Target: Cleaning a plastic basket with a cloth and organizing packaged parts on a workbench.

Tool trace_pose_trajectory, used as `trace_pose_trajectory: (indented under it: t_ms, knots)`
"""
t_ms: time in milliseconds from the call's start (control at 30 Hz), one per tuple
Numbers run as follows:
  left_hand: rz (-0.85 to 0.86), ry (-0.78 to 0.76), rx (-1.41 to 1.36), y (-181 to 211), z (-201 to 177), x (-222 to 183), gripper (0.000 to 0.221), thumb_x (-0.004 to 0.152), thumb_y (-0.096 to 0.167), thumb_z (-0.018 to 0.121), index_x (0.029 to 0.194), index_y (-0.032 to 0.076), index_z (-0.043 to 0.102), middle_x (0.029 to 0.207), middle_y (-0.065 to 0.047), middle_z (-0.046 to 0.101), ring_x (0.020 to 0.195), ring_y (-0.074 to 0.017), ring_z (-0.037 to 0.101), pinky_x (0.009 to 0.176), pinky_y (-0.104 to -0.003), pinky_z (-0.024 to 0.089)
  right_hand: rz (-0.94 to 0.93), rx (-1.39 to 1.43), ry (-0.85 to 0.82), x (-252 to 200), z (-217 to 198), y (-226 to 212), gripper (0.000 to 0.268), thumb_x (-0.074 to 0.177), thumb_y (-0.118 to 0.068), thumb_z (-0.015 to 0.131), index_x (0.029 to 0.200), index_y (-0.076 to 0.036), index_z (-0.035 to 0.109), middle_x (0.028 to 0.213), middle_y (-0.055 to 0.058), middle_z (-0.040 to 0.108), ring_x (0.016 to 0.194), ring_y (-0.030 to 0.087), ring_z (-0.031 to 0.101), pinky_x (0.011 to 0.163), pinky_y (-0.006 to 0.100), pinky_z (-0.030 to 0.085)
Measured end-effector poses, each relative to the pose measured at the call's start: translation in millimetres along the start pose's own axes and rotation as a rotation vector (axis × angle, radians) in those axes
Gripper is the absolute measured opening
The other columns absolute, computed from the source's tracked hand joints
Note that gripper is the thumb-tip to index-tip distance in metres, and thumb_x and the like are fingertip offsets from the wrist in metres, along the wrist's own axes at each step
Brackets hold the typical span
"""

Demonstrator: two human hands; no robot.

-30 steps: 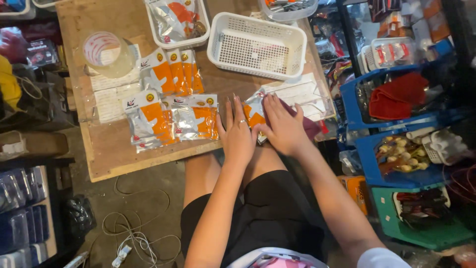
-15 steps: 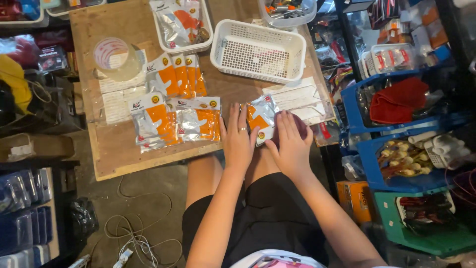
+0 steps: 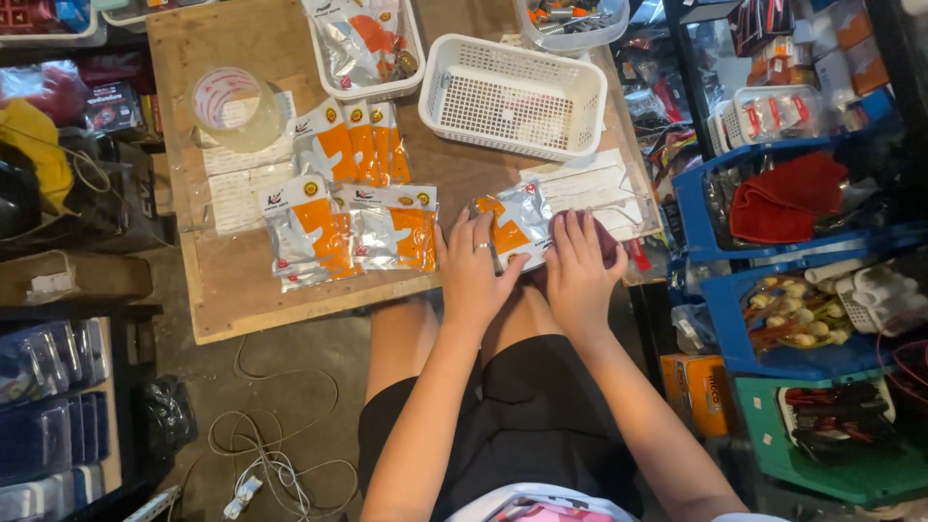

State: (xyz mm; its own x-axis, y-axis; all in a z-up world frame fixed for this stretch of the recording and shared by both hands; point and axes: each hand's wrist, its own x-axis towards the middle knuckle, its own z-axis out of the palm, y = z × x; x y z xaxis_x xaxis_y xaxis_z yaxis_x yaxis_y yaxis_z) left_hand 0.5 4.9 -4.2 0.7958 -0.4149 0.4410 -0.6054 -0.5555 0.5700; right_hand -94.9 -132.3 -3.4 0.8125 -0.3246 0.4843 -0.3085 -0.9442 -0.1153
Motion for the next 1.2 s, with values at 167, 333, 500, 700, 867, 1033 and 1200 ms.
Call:
trace_pose_trajectory:
  t_ms: [167, 333, 500, 700, 867, 1033, 1200]
  knots:
    - [-0.010, -0.115, -0.063, 5.0, -15.0, 4.3, 0.080, 0.082, 0.034, 0.082, 0.148, 0.008, 0.047, 0.135, -0.015, 0.061, 0.141, -0.0368, 0.048, 0.118, -0.070, 0.019, 0.029, 0.126, 0.066, 2.2, -6.8, 16.6, 0.028, 0.107, -0.021, 0.057, 0.133, -0.020, 0.067, 0.141, 0.000, 0.066, 0.137, 0.019, 0.056, 0.108, 0.052, 0.025]
    - [0.008, -0.236, -0.037, 1.0, -20.3, 4.9, 0.067, 0.095, 0.019, 0.068, 0.156, 0.017, 0.041, 0.151, -0.010, 0.054, 0.150, -0.0310, 0.037, 0.120, -0.069, 0.011, 0.254, 0.305, 0.053, 28.7, -29.7, 21.8, 0.021, 0.108, -0.017, 0.059, 0.113, -0.016, 0.079, 0.108, 0.005, 0.078, 0.110, 0.027, 0.071, 0.095, 0.041, 0.042]
    - [0.072, -0.274, -0.078, -13.2, -10.8, -0.7, 0.047, 0.099, 0.010, 0.055, 0.142, 0.028, 0.059, 0.158, 0.001, 0.048, 0.153, -0.0258, 0.034, 0.121, -0.068, 0.012, 0.457, 0.471, 0.401, 63.3, -60.2, 5.0, 0.024, 0.110, -0.013, 0.055, 0.112, -0.015, 0.079, 0.096, 0.004, 0.078, 0.097, 0.025, 0.075, 0.084, 0.029, 0.054]
    - [0.065, -0.191, -0.150, -17.6, -3.7, -3.9, 0.037, 0.092, 0.004, 0.062, 0.116, 0.029, 0.075, 0.148, 0.000, 0.057, 0.147, -0.0282, 0.044, 0.121, -0.061, 0.023, -0.115, 0.272, -0.130, 52.4, -9.7, -33.2, 0.035, 0.094, -0.006, 0.065, 0.128, -0.001, 0.068, 0.121, 0.025, 0.071, 0.112, 0.041, 0.067, 0.095, 0.049, 0.051]
    - [0.021, -0.184, -0.168, -11.7, -10.5, 0.3, 0.042, 0.092, 0.002, 0.060, 0.127, 0.024, 0.067, 0.144, -0.001, 0.061, 0.144, -0.0261, 0.048, 0.120, -0.059, 0.026, -0.142, 0.296, -0.307, 53.0, -9.8, -35.4, 0.059, 0.101, -0.025, 0.058, 0.149, 0.007, 0.045, 0.151, 0.029, 0.049, 0.141, 0.043, 0.046, 0.115, 0.052, 0.037]
    - [0.022, -0.196, -0.134, -7.6, -11.4, 3.7, 0.055, 0.086, -0.006, 0.059, 0.136, 0.018, 0.060, 0.146, -0.001, 0.060, 0.145, -0.0236, 0.046, 0.121, -0.057, 0.025, -0.069, 0.279, -0.498, 74.4, 5.2, -26.0, 0.073, 0.099, -0.037, 0.055, 0.154, 0.007, 0.037, 0.159, 0.029, 0.037, 0.151, 0.044, 0.030, 0.121, 0.056, 0.026]
    - [0.011, -0.215, -0.058, -5.3, -9.3, -0.2, 0.068, 0.085, -0.006, 0.061, 0.149, 0.009, 0.047, 0.149, -0.006, 0.058, 0.146, -0.0234, 0.044, 0.123, -0.053, 0.024, -0.088, 0.255, -0.439, 76.6, 6.6, -25.4, 0.072, 0.100, -0.043, 0.056, 0.152, 0.006, 0.041, 0.159, 0.026, 0.039, 0.149, 0.043, 0.032, 0.122, 0.055, 0.025]
